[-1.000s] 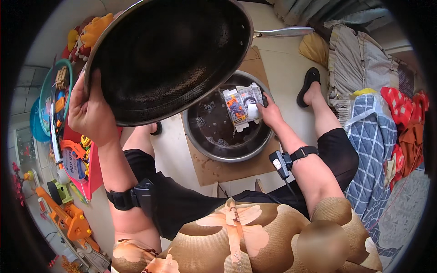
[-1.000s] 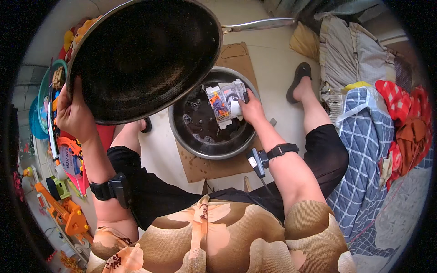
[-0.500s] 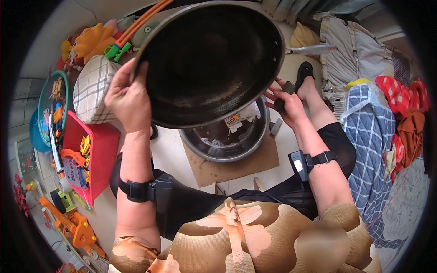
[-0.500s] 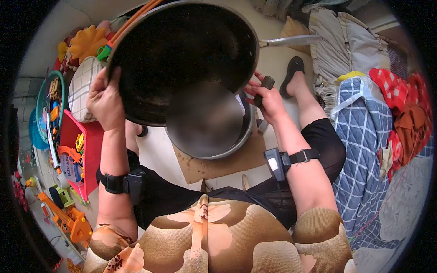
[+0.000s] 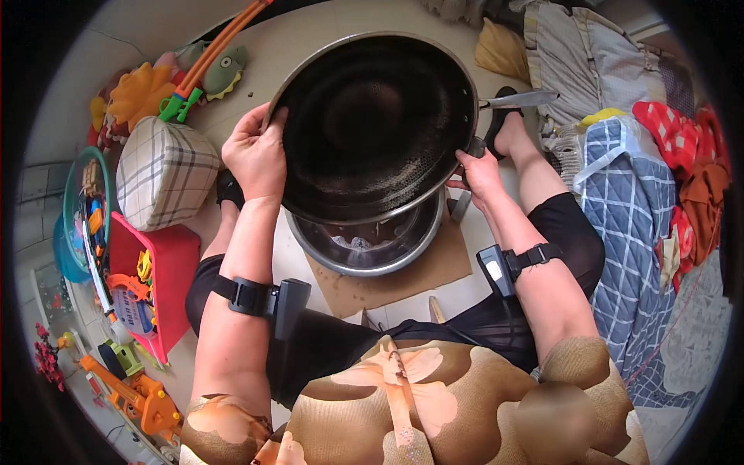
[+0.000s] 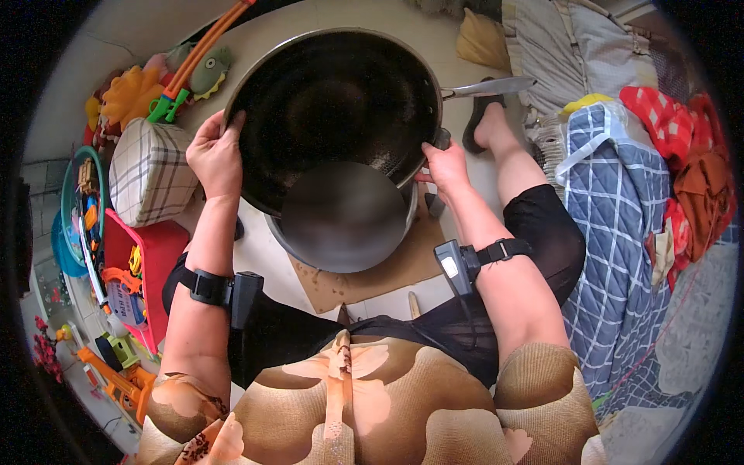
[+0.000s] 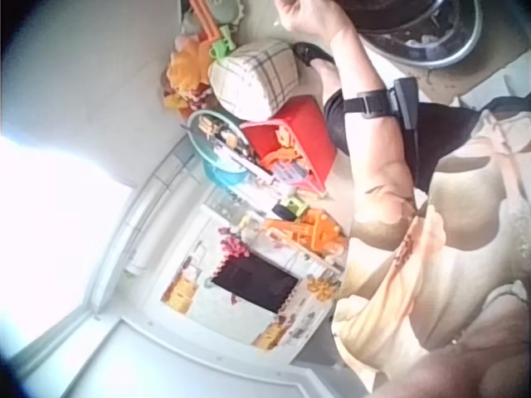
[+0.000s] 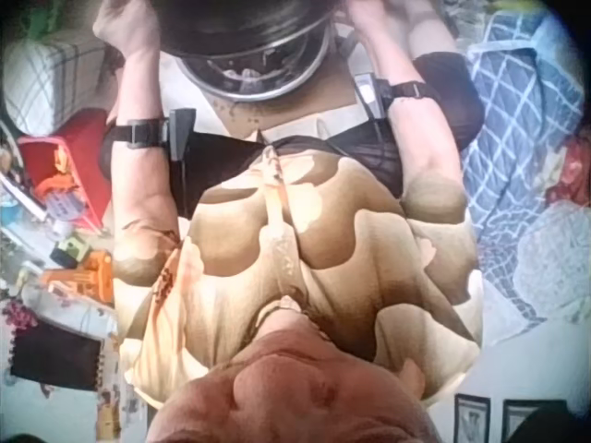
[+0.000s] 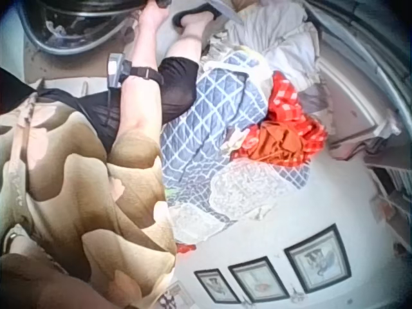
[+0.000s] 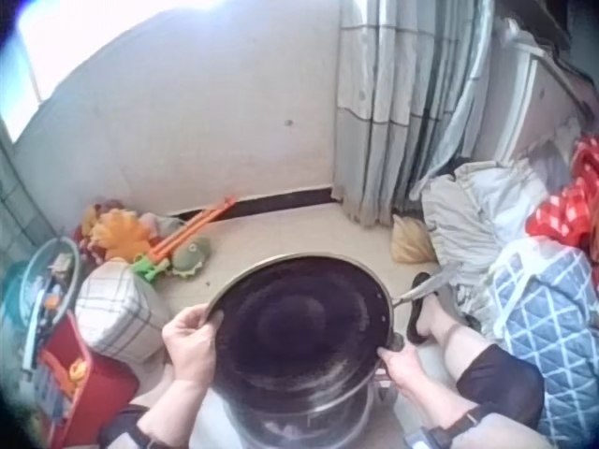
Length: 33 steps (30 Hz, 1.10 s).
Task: Cleaning the interior and exterior of a large metal pot or wok using a scrubber and water.
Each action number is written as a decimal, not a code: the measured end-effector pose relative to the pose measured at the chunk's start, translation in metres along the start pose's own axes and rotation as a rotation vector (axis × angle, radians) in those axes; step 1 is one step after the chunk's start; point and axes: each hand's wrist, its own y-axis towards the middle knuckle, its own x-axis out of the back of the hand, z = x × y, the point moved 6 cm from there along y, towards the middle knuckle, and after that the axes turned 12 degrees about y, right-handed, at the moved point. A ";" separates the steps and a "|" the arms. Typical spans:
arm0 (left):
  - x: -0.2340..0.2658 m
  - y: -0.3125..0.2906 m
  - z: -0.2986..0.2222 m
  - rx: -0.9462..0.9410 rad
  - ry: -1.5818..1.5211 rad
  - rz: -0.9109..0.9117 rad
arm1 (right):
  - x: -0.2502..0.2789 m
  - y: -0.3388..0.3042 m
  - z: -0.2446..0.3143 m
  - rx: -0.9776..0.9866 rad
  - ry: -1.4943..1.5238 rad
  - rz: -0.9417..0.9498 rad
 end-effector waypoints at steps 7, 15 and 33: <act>0.008 0.018 -0.027 -0.010 0.056 0.043 | -0.007 -0.005 0.003 -0.023 -0.039 0.013; 0.038 0.033 -0.036 -0.043 0.068 0.031 | -0.033 -0.020 0.015 -0.021 -0.181 0.119; 0.015 0.022 -0.031 -0.043 0.190 0.121 | -0.061 -0.012 0.100 0.646 -1.299 0.119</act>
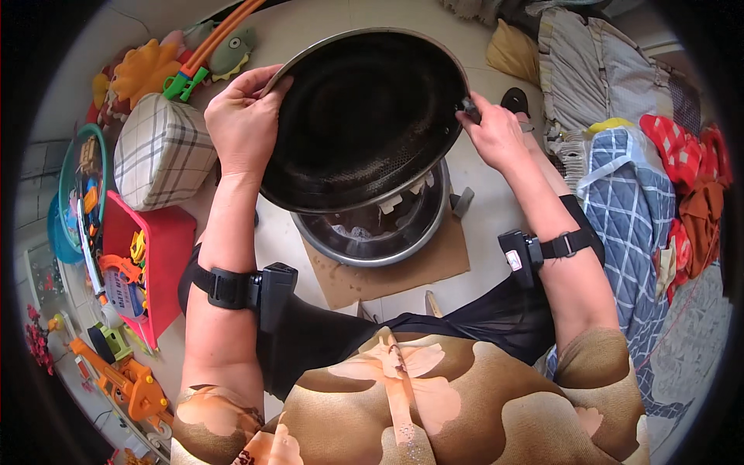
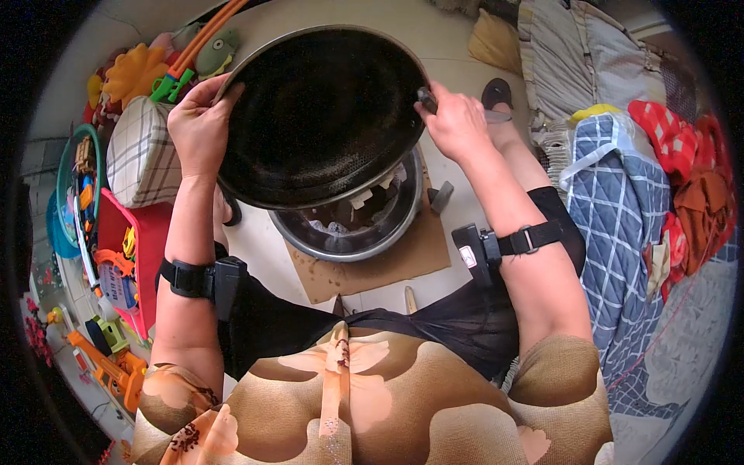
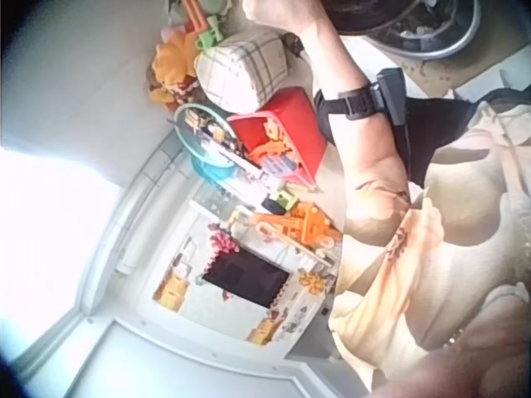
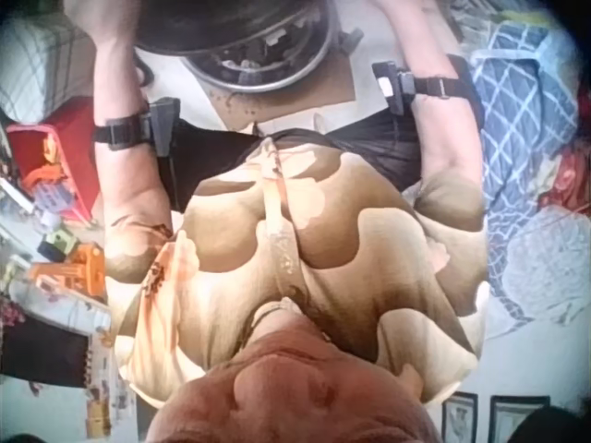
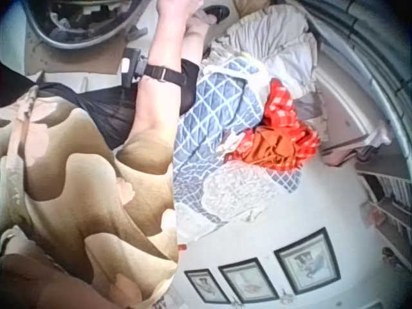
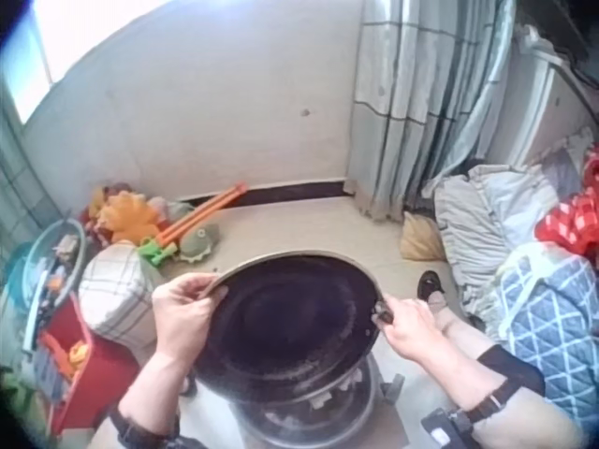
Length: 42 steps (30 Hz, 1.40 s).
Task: Cleaning the interior and exterior of a large metal pot or wok using a scrubber and water.
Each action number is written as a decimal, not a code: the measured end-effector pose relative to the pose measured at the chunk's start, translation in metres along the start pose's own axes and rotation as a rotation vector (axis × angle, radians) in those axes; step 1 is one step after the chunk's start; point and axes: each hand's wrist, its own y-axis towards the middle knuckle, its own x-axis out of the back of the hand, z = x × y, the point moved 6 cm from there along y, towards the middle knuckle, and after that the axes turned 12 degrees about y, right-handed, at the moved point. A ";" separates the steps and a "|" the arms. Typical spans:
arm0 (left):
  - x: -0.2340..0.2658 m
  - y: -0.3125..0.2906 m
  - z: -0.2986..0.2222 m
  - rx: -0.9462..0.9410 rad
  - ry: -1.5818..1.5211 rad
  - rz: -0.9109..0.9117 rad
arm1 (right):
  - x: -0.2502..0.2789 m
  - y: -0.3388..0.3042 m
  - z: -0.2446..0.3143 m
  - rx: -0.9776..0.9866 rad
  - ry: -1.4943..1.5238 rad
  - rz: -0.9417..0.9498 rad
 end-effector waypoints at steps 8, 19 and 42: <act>-0.009 0.008 -0.024 -0.075 0.111 0.063 | -0.015 0.009 -0.029 -0.023 0.025 0.064; -0.025 0.012 -0.018 -0.039 0.172 0.077 | -0.062 0.005 -0.068 -0.046 0.623 -0.170; -0.006 -0.076 0.108 0.515 -0.107 0.089 | -0.082 0.016 -0.071 -0.237 0.711 -0.268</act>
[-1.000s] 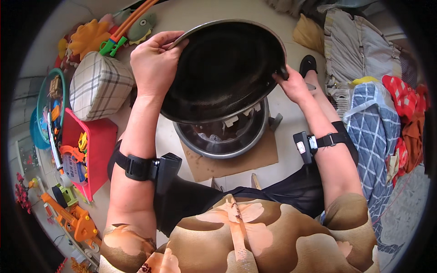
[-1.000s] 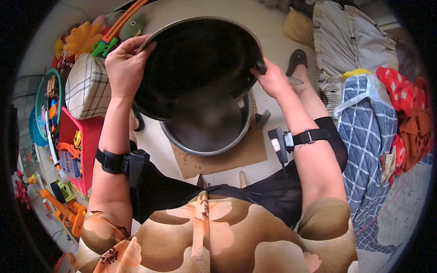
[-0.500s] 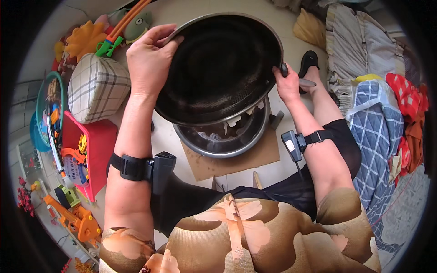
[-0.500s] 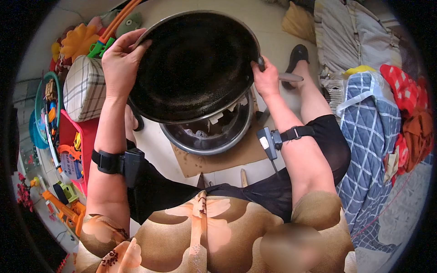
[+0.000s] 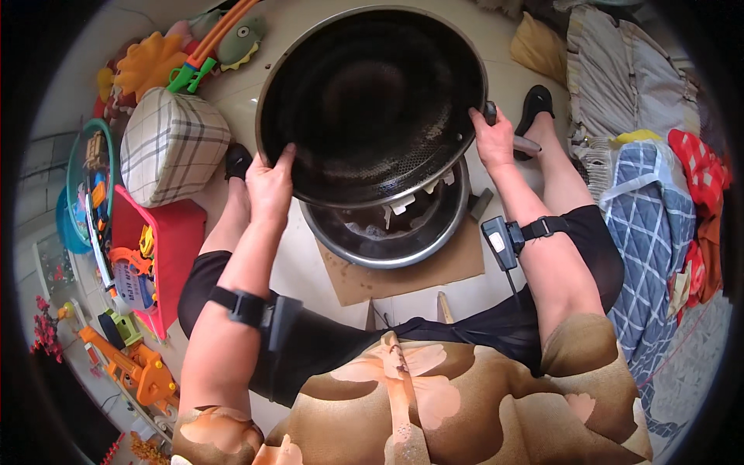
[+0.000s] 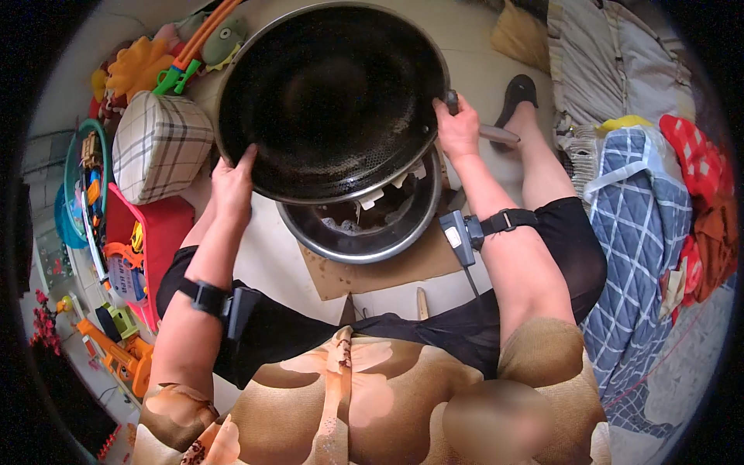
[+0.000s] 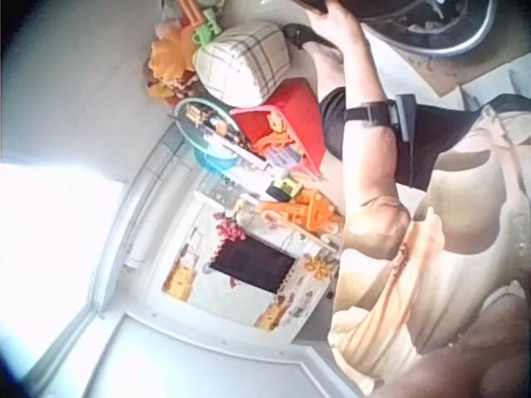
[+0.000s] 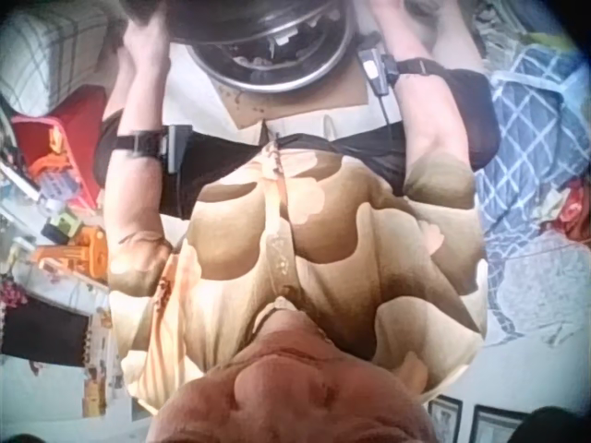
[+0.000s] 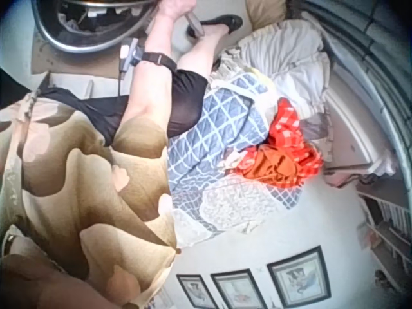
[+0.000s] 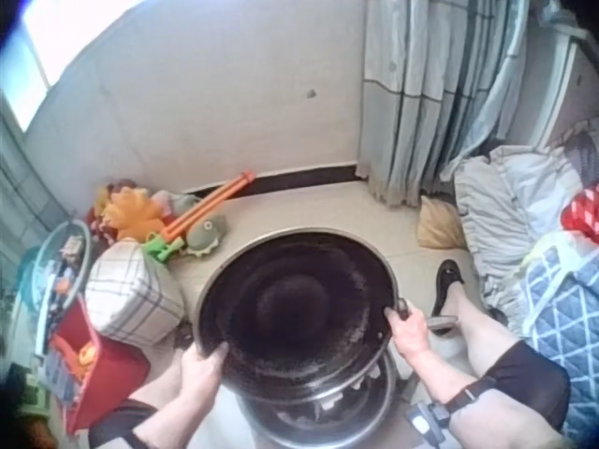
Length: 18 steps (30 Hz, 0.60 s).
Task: Cleaning the interior and exterior of a large metal pot or wok using a scrubber and water.
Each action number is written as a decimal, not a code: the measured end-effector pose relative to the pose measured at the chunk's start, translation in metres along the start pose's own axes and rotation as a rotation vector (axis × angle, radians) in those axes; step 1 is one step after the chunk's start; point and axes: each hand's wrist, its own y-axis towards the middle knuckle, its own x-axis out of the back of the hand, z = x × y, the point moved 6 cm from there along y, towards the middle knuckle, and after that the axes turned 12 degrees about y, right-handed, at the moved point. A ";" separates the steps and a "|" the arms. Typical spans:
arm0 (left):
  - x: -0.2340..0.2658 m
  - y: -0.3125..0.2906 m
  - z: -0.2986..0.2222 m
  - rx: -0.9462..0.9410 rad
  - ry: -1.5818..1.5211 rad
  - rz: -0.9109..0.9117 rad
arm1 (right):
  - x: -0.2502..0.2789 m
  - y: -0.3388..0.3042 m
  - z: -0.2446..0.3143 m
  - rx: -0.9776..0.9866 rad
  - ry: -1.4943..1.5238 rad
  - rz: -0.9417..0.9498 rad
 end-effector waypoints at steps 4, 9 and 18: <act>-0.005 -0.001 0.002 0.052 -0.014 -0.109 | 0.001 -0.003 -0.004 0.002 0.072 -0.046; -0.012 0.001 0.005 -0.096 -0.147 -0.194 | 0.005 -0.005 -0.002 -0.023 -0.007 -0.037; -0.009 0.017 0.013 -0.145 -0.151 -0.272 | 0.037 -0.040 0.011 -0.236 0.121 -0.130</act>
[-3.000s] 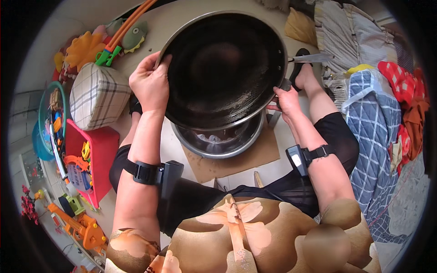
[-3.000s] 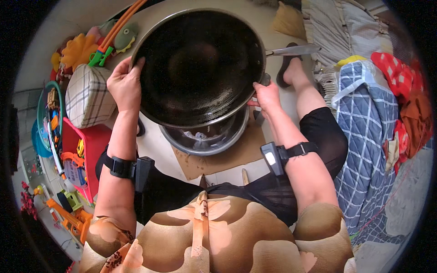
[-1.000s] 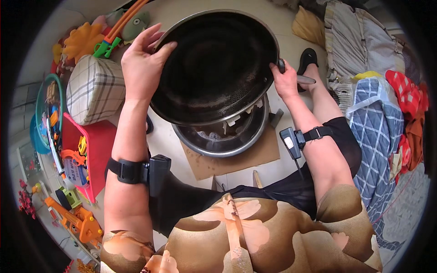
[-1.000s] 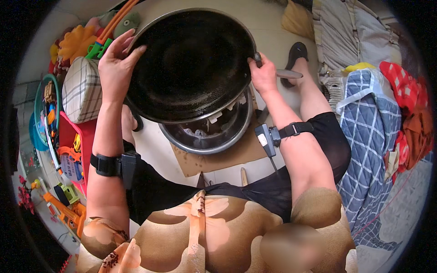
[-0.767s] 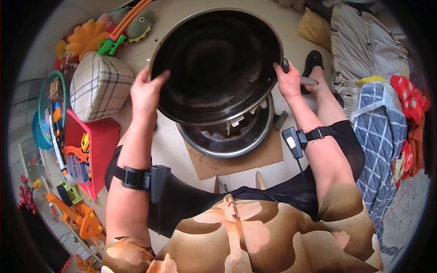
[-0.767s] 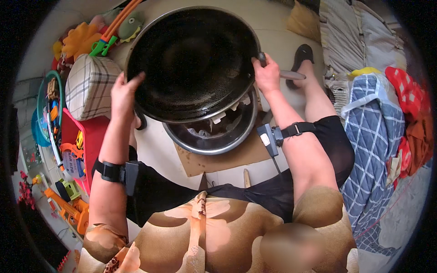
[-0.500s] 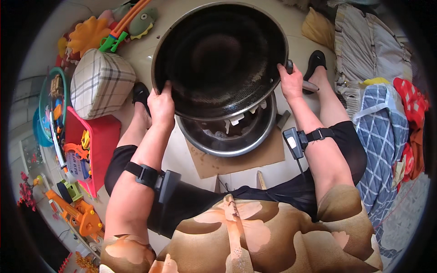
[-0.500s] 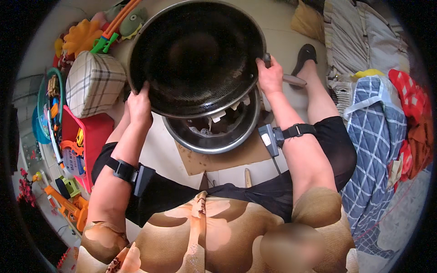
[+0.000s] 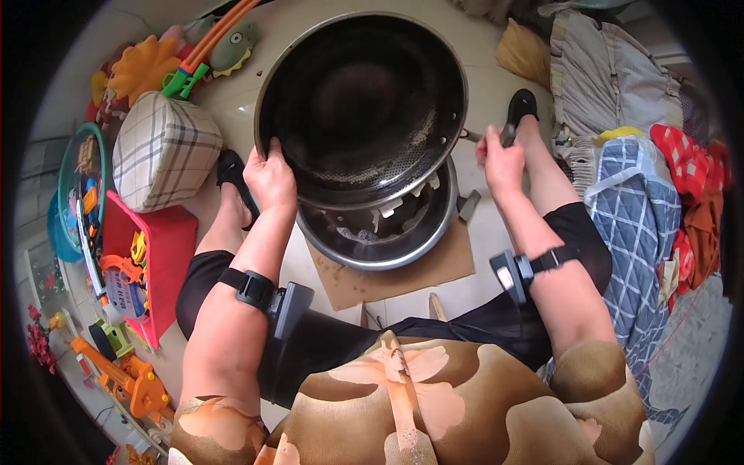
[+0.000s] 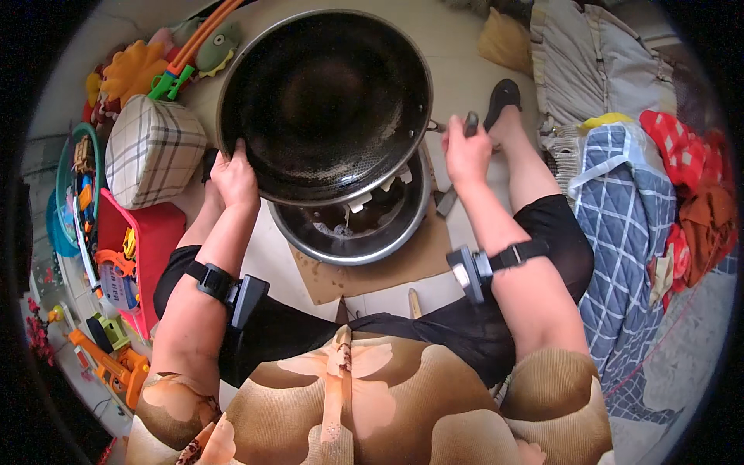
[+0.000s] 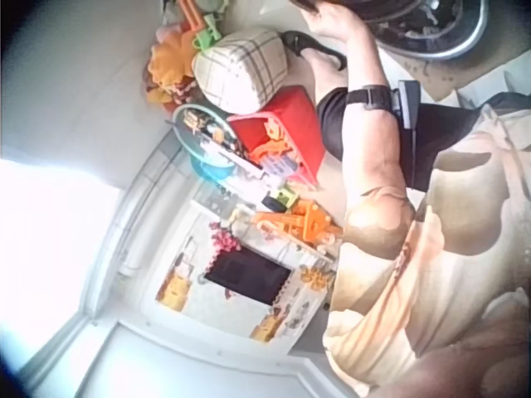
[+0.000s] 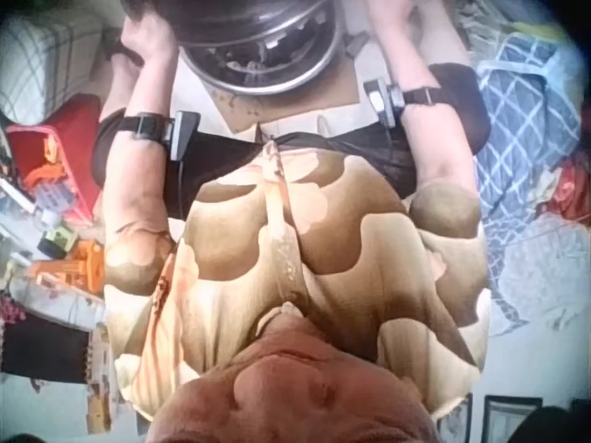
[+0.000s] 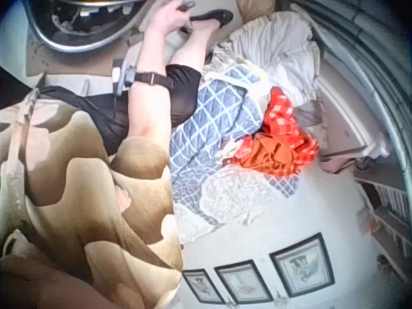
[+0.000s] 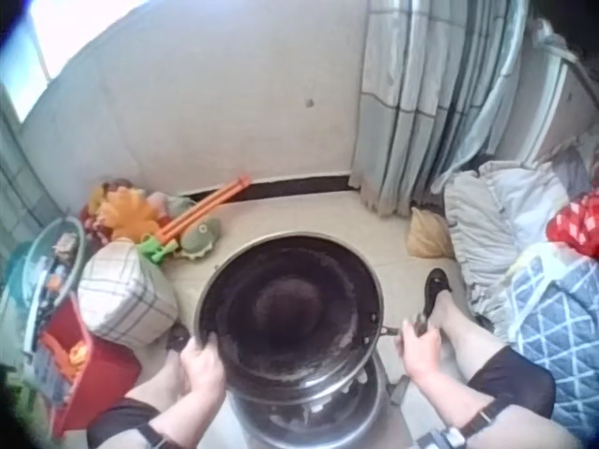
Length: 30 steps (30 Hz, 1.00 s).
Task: Cleaning the interior and exterior of a large metal pot or wok using a scrubber and water.
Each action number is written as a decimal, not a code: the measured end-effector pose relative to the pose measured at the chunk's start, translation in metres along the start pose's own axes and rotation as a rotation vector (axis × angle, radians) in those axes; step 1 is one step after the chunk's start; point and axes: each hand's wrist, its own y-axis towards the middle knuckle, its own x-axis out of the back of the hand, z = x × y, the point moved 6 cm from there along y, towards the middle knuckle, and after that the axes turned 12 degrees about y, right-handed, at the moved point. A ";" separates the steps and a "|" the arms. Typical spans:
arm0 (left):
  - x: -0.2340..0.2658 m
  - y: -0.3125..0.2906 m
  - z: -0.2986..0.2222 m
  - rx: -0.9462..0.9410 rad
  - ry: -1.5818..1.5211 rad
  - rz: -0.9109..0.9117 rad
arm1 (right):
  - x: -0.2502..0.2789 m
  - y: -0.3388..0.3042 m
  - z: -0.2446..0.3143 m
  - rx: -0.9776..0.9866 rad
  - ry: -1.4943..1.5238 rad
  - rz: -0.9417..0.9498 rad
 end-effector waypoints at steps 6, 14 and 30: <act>0.002 0.007 -0.001 -0.092 -0.033 0.042 | -0.033 -0.037 -0.053 -0.509 -0.181 0.311; 0.013 0.002 -0.008 -0.164 -0.040 0.009 | -0.078 -0.032 -0.091 -0.431 -0.208 0.268; 0.064 -0.017 0.002 -0.183 0.125 -0.214 | -0.109 -0.060 -0.077 -0.450 -0.161 0.422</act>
